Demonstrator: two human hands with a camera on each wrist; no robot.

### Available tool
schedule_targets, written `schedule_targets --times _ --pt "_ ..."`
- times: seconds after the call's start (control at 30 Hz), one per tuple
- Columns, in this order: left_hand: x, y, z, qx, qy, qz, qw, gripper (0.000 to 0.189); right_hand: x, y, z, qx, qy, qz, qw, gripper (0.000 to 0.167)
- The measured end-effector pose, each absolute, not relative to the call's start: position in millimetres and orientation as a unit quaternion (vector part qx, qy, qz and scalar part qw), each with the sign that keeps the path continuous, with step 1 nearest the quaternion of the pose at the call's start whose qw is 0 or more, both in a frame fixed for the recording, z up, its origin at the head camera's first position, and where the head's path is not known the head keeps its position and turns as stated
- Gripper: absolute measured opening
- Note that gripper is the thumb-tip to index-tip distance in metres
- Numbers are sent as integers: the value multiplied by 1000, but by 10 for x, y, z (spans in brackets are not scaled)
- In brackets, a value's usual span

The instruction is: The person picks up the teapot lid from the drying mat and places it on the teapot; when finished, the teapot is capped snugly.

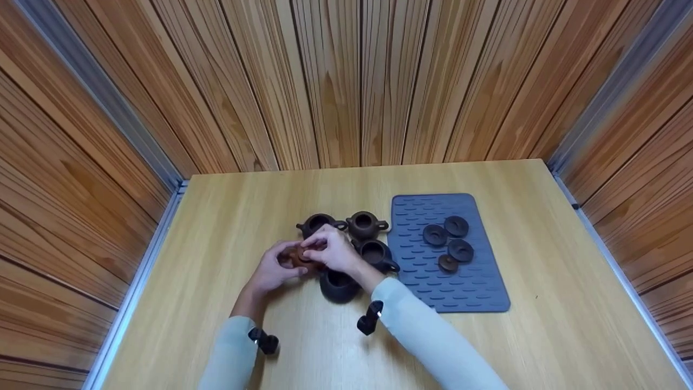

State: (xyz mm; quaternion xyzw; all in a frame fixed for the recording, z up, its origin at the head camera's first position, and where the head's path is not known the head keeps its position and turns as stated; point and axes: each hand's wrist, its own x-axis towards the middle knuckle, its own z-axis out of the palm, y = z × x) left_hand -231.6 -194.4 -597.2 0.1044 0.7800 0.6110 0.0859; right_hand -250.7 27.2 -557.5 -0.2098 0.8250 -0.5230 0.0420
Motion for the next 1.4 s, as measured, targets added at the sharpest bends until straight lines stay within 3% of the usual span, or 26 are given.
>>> schedule_targets --times 0.47,0.7,1.2,1.4 --pt "-2325 -1961 -6002 103 784 607 87 62 -2496 253 -5594 -218 835 -504 44 20" --pt "-2325 -1959 -6050 120 775 617 60 60 -2499 258 -5578 -224 840 -493 40 18" --pt "-2329 -1962 -6012 112 776 615 87 61 -2532 289 -5635 -217 847 -483 47 19" --pt "-2412 -2028 -6191 143 767 622 65 60 -2540 302 -5642 -218 843 -490 50 22"
